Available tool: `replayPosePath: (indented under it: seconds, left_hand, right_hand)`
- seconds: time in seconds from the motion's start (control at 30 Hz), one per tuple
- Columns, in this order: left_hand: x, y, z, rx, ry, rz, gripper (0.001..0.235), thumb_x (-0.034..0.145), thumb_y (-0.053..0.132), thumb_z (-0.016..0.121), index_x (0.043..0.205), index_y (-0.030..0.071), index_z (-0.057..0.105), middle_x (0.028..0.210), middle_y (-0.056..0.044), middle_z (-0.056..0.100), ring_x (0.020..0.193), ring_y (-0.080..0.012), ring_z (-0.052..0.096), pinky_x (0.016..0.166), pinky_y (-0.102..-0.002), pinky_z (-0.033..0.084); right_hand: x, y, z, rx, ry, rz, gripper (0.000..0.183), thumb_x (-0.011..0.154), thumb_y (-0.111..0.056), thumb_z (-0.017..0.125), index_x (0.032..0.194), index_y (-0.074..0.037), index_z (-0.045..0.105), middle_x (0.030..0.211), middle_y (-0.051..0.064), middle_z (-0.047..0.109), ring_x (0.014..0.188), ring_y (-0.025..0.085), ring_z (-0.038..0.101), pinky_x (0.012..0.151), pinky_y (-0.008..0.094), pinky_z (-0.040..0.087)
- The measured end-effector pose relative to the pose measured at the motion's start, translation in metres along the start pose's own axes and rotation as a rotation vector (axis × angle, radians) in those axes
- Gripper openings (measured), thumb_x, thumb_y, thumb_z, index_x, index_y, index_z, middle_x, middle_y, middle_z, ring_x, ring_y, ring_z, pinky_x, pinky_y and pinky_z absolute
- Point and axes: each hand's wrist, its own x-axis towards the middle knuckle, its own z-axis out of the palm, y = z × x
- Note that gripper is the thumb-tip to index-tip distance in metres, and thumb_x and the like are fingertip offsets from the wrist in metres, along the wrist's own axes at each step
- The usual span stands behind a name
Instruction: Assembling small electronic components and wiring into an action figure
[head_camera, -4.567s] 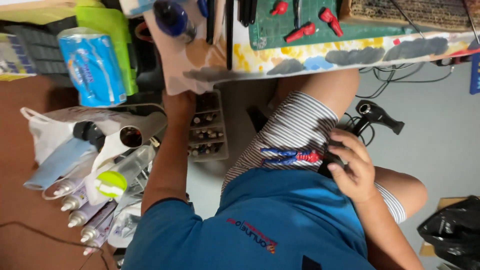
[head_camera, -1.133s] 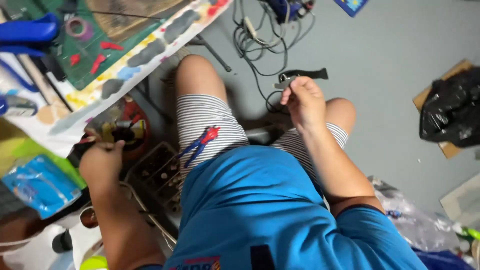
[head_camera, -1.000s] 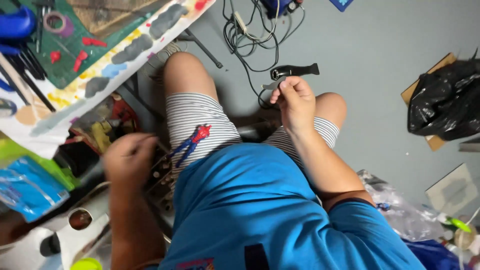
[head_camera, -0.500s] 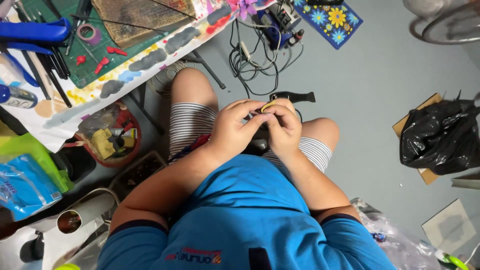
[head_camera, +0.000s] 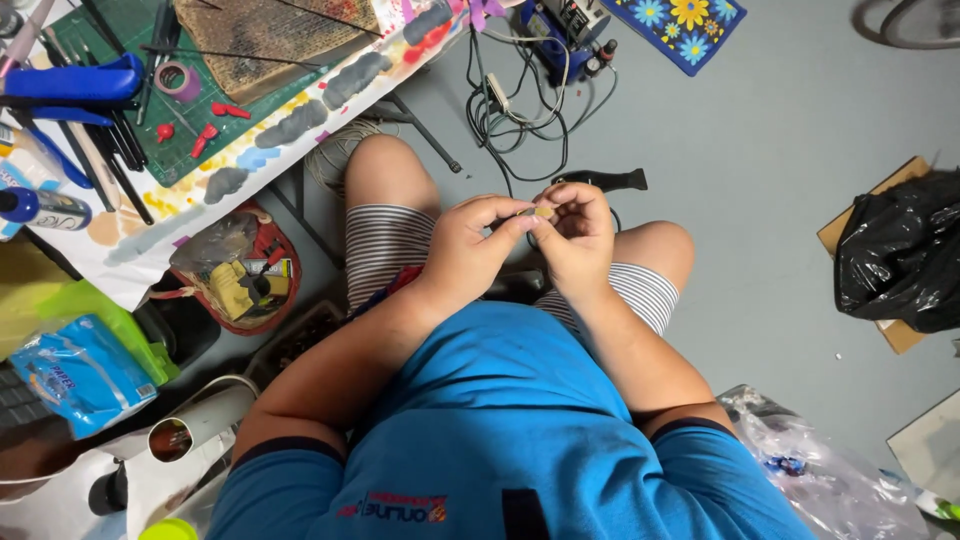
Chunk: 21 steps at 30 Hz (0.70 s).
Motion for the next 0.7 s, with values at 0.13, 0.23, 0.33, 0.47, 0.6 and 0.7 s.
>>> replayPosePath:
  seconds: [0.13,0.23,0.33,0.47,0.6,0.7]
  left_hand:
    - [0.002,-0.012,0.001,0.008,-0.017,-0.106,0.012,0.093,0.010,0.075,0.103,0.011,0.081,0.079,-0.003,0.077,0.076,-0.0145,0.073,0.071,-0.027,0.060]
    - [0.005,-0.014,0.002,-0.034,-0.001,-0.137,0.011,0.092,0.009,0.075,0.100,0.012,0.081,0.079,-0.003,0.077,0.076,-0.0120,0.072,0.071,-0.028,0.060]
    - [0.006,-0.013,0.001,0.012,0.026,-0.078,0.013,0.089,0.006,0.077,0.099,0.011,0.082,0.086,-0.002,0.077,0.084,-0.0132,0.073,0.078,-0.028,0.059]
    - [0.011,-0.024,0.004,0.039,0.056,-0.285,0.015,0.087,0.010,0.075,0.100,0.013,0.082,0.077,-0.002,0.077,0.078,-0.0116,0.073,0.077,-0.029,0.060]
    - [0.012,-0.040,0.005,-0.131,0.056,-0.512,0.018,0.088,0.005,0.069,0.103,0.001,0.078,0.079,-0.012,0.077,0.077,-0.0123,0.070,0.077,-0.025,0.059]
    - [0.009,-0.017,-0.004,-0.154,-0.028,-0.475,0.023,0.090,0.004,0.070,0.111,0.000,0.078,0.089,-0.014,0.079,0.087,-0.0132,0.074,0.082,-0.025,0.058]
  right_hand:
    - [0.004,-0.005,0.005,-0.091,0.010,-0.005,0.030,0.088,0.012,0.078,0.110,0.007,0.059,0.095,0.012,0.062,0.090,0.018,0.070,0.075,0.030,0.059]
    - [0.012,-0.018,0.011,-0.352,-0.018,-0.235,0.018,0.081,0.013,0.083,0.088,0.008,0.068,0.084,0.019,0.067,0.078,0.029,0.067,0.069,0.037,0.054]
    - [0.010,-0.016,0.008,-0.452,-0.014,-0.379,0.012,0.083,0.010,0.083,0.090,0.007,0.074,0.085,0.020,0.071,0.077,0.033,0.070,0.071,0.042,0.058]
    - [0.009,-0.010,0.007,-0.812,-0.123,-0.630,0.016,0.086,0.003,0.076,0.102,0.002,0.077,0.096,0.019,0.074,0.084,0.037,0.072,0.074,0.047,0.060]
    - [0.006,0.000,0.009,-0.977,-0.177,-0.705,0.026,0.083,0.000,0.078,0.109,0.001,0.075,0.100,0.015,0.074,0.089,0.034,0.074,0.077,0.044,0.062]
    - [0.010,-0.008,0.009,-0.912,-0.156,-0.729,0.018,0.088,0.002,0.074,0.105,0.003,0.076,0.097,0.016,0.075,0.083,0.035,0.073,0.072,0.044,0.062]
